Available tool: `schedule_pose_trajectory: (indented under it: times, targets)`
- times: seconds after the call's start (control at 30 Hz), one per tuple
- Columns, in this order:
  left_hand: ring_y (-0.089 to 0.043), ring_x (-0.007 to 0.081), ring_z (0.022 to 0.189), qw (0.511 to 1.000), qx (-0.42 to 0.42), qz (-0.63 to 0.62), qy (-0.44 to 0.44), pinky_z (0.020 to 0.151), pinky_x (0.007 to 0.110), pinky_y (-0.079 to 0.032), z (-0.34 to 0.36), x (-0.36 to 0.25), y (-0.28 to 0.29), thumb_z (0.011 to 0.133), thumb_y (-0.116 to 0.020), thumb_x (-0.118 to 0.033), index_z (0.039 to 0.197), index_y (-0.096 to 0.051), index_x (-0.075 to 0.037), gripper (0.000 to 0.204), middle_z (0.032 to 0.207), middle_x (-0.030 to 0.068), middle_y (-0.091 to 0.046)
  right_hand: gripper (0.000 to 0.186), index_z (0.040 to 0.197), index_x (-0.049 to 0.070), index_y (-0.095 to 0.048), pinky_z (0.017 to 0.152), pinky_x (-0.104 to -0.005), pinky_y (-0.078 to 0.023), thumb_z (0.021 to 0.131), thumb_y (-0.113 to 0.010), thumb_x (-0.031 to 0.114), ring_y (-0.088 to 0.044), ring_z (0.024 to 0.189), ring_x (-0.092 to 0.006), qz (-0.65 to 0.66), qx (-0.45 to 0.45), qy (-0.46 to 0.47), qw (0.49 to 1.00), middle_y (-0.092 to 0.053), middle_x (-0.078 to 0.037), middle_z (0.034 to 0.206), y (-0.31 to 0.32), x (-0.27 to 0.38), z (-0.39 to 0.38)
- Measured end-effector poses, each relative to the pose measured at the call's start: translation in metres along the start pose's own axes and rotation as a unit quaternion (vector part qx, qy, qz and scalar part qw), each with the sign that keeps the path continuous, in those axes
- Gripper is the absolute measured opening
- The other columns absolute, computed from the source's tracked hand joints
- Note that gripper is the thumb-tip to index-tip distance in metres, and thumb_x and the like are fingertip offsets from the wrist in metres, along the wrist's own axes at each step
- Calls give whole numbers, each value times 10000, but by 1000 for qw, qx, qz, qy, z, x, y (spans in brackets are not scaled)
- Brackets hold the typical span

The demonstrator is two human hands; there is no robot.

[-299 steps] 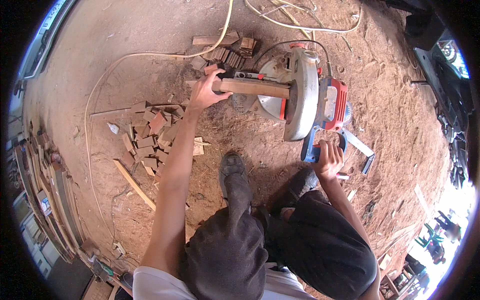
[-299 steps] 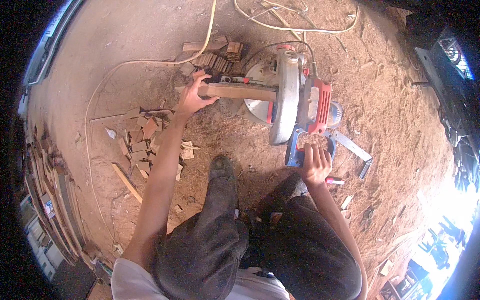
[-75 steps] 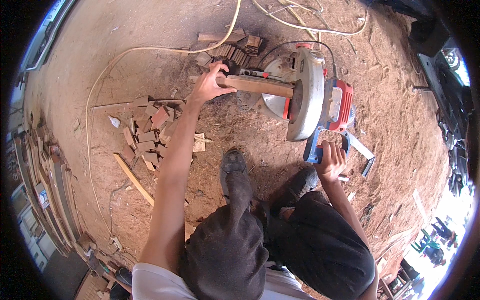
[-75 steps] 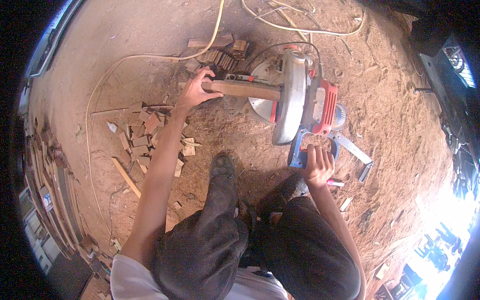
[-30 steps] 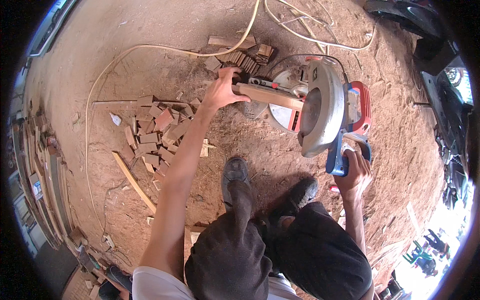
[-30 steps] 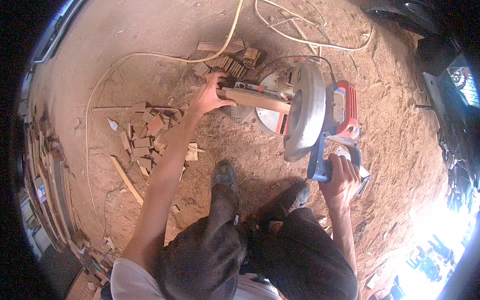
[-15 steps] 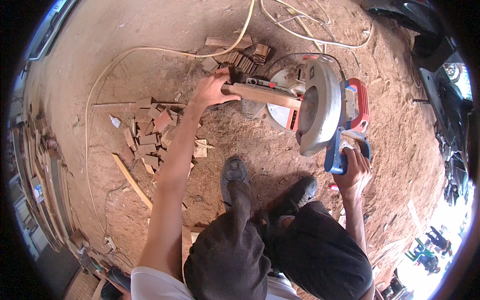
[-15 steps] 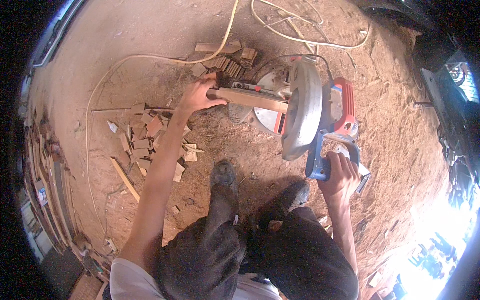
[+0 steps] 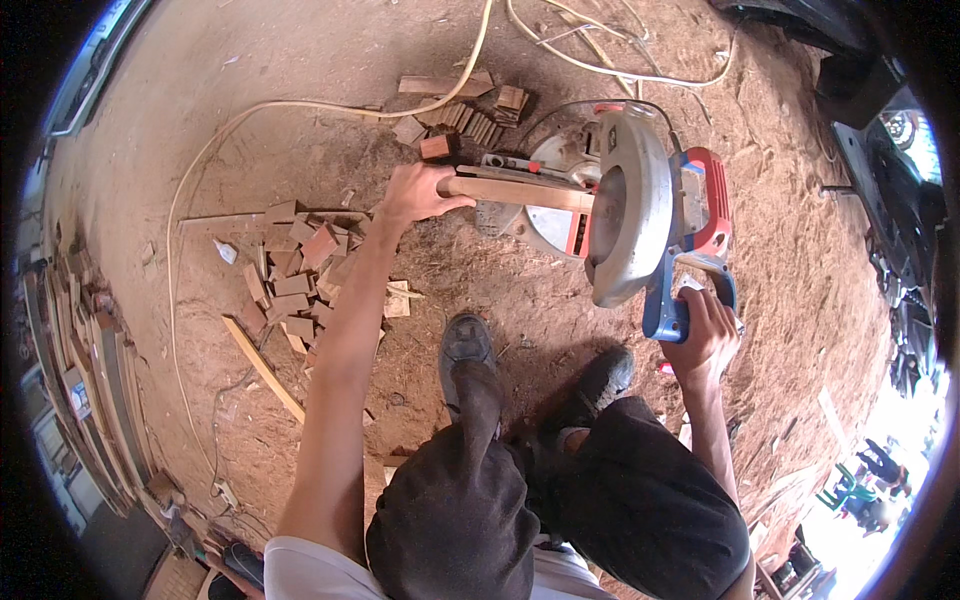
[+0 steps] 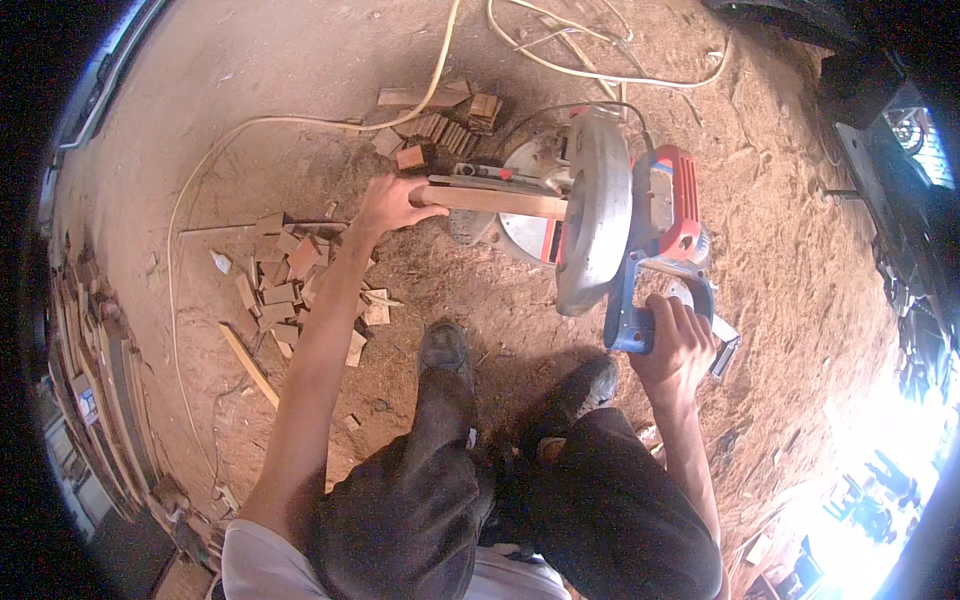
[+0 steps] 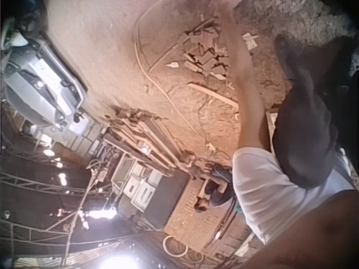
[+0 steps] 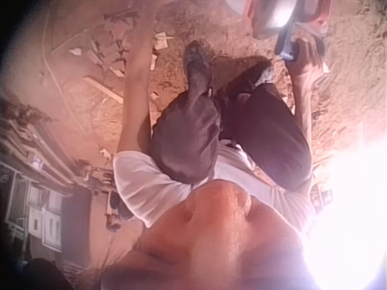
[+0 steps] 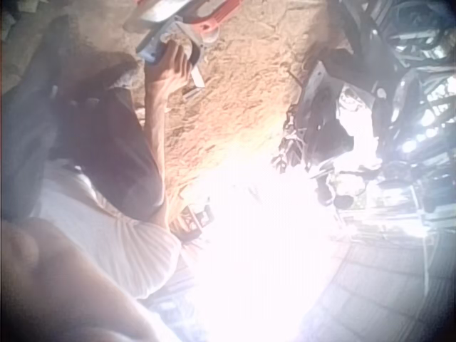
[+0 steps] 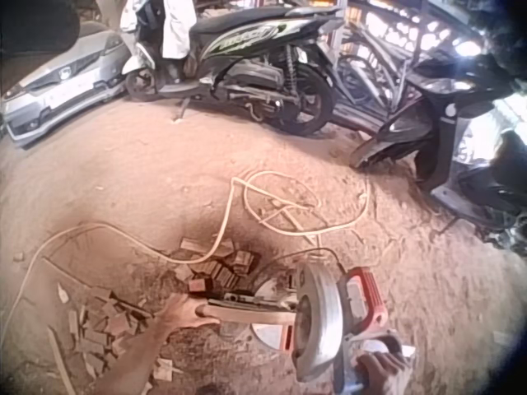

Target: The person marks a piece of wood using a ruler and a marker, then positions it on a miter saw and makes a cut.

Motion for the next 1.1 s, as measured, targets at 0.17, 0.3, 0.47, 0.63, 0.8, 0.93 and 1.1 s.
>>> schedule_pose_trajectory:
  times: [0.17, 0.3, 0.47, 0.63, 0.8, 0.93, 1.1]
  targets:
    - [-732, 337, 629, 1000, -8, -19, 3, 575, 448, -576, 0, 3, -3, 726, -754, -802, 818, -746, -114, 695, 632, 112, -697, 265, 972, 107, -680, 705, -365, -518, 745, -803, 167, -686, 744, -240, -3, -14, 13, 1000, -684, -51, 840, 2, 7, 2]
    - [-736, 317, 626, 1000, 20, -16, 14, 573, 446, -575, 4, 4, -8, 728, -753, -806, 807, -745, -101, 710, 632, 113, -699, 276, 978, 104, -672, 708, -370, -520, 742, -797, 175, -689, 756, -244, -9, -12, 17, 1000, -680, -52, 838, 0, 7, -1]
    - [-743, 318, 635, 1000, 20, 12, 15, 615, 442, -602, 8, 5, -11, 716, -736, -839, 872, -764, -86, 769, 682, 113, -731, 286, 982, 105, -668, 712, -375, -519, 739, -795, 188, -689, 766, -250, -2, -9, 9, 1000, -668, -53, 830, -6, 6, -4]
    - [-745, 332, 640, 999, 12, 24, 26, 628, 447, -610, 10, 2, -7, 724, -715, -853, 1009, -768, -68, 837, 689, 137, -733, 300, 976, 111, -665, 719, -375, -514, 727, -804, 204, -688, 794, -244, 3, -14, 14, 1000, -659, -54, 833, -7, 6, -6]
    - [-741, 316, 618, 1000, -4, 21, 21, 609, 438, -602, 9, -3, -5, 739, -717, -838, 1086, -774, -57, 857, 680, 146, -732, 315, 972, 114, -667, 722, -378, -512, 710, -814, 207, -681, 795, -245, 3, -22, 13, 1000, -658, -51, 836, -6, 5, -7]
    - [-738, 298, 606, 1000, -26, 12, 0, 599, 432, -593, 6, -4, -1, 746, -725, -825, 1142, -784, -76, 849, 684, 148, -738, 308, 967, 121, -669, 719, -377, -510, 707, -816, 199, -677, 785, -247, 10, -25, 13, 1000, -654, -49, 834, -6, 8, -6]
    - [-746, 300, 624, 1000, -13, 3, 8, 610, 432, -594, 8, -6, -2, 744, -718, -832, 1140, -792, -87, 847, 692, 150, -742, 294, 966, 122, -668, 709, -377, -505, 717, -808, 191, -676, 777, -242, -1, -20, 11, 1000, -655, -48, 832, -8, 6, -7]
Point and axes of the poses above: each hand's wrist, its own z-axis towards the middle knuckle, its own y-axis out of the back of the hand, x = y × z, the point moved 10 cm from there along z, towards the middle knuckle
